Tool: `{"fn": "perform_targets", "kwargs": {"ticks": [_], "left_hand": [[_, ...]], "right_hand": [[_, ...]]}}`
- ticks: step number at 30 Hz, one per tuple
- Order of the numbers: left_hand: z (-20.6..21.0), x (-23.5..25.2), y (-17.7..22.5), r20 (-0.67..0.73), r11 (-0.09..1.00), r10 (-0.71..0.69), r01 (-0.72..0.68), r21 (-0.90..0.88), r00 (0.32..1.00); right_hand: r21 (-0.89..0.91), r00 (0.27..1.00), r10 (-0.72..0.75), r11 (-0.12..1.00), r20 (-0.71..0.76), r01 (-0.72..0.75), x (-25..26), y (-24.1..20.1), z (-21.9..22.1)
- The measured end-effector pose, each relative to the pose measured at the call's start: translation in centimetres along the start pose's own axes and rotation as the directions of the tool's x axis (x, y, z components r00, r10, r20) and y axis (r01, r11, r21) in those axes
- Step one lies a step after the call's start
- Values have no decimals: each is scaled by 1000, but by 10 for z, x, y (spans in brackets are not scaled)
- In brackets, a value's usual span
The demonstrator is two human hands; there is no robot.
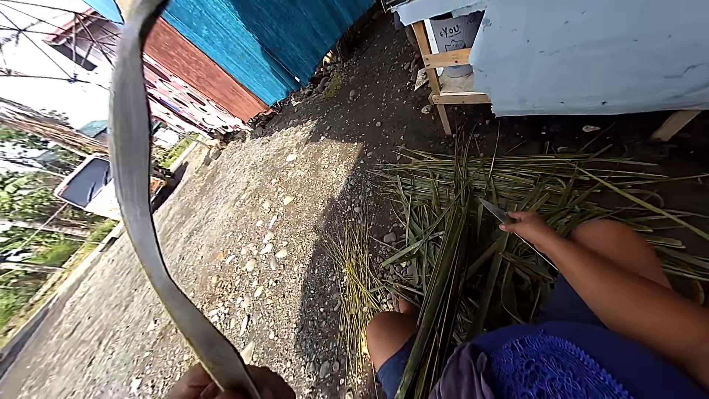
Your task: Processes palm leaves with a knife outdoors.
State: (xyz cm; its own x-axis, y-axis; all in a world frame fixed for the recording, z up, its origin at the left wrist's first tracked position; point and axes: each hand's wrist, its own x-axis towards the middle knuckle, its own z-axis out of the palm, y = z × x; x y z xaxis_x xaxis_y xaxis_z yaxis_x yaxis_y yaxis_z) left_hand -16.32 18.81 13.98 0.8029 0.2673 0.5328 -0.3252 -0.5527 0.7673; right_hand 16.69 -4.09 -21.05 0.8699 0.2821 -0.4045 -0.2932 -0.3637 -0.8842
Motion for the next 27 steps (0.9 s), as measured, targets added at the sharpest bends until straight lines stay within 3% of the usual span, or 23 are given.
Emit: {"fn": "perform_targets", "kwargs": {"ticks": [4, 7, 9, 12, 16, 18, 23, 27], "left_hand": [[25, 1, -51, -8, 977, -205, 205, 54, 979], [64, -8, -100, -14, 907, -420, 421, 34, 907], [85, -14, -122, 63, 838, -546, 546, 9, 836], [108, -23, -145, 168, 761, -644, 648, 32, 747], [124, -30, -153, 255, 729, -684, 656, 197, 683], [128, -33, -155, 300, 743, -670, 617, 261, 679], [134, -43, -155, 400, 790, -612, 506, 345, 683], [130, -48, -151, 442, 807, -567, 360, 468, 695]], "right_hand": [[75, 1000, 7, 997, 30, -10, -8, -5, -3], [262, 993, 27, 963, 118, -57, -28, -17, -4], [478, 957, -67, 875, 283, -80, -43, -21, -9], [640, 828, -301, 763, 473, -88, -70, -28, -11], [667, 616, -456, 728, 642, -156, -100, -47, 2], [652, 560, -451, 723, 695, -227, -110, -52, 14], [663, 564, -390, 610, 728, -434, -113, -44, 37], [706, 632, -382, 585, 674, -399, -109, -47, 31]]}}
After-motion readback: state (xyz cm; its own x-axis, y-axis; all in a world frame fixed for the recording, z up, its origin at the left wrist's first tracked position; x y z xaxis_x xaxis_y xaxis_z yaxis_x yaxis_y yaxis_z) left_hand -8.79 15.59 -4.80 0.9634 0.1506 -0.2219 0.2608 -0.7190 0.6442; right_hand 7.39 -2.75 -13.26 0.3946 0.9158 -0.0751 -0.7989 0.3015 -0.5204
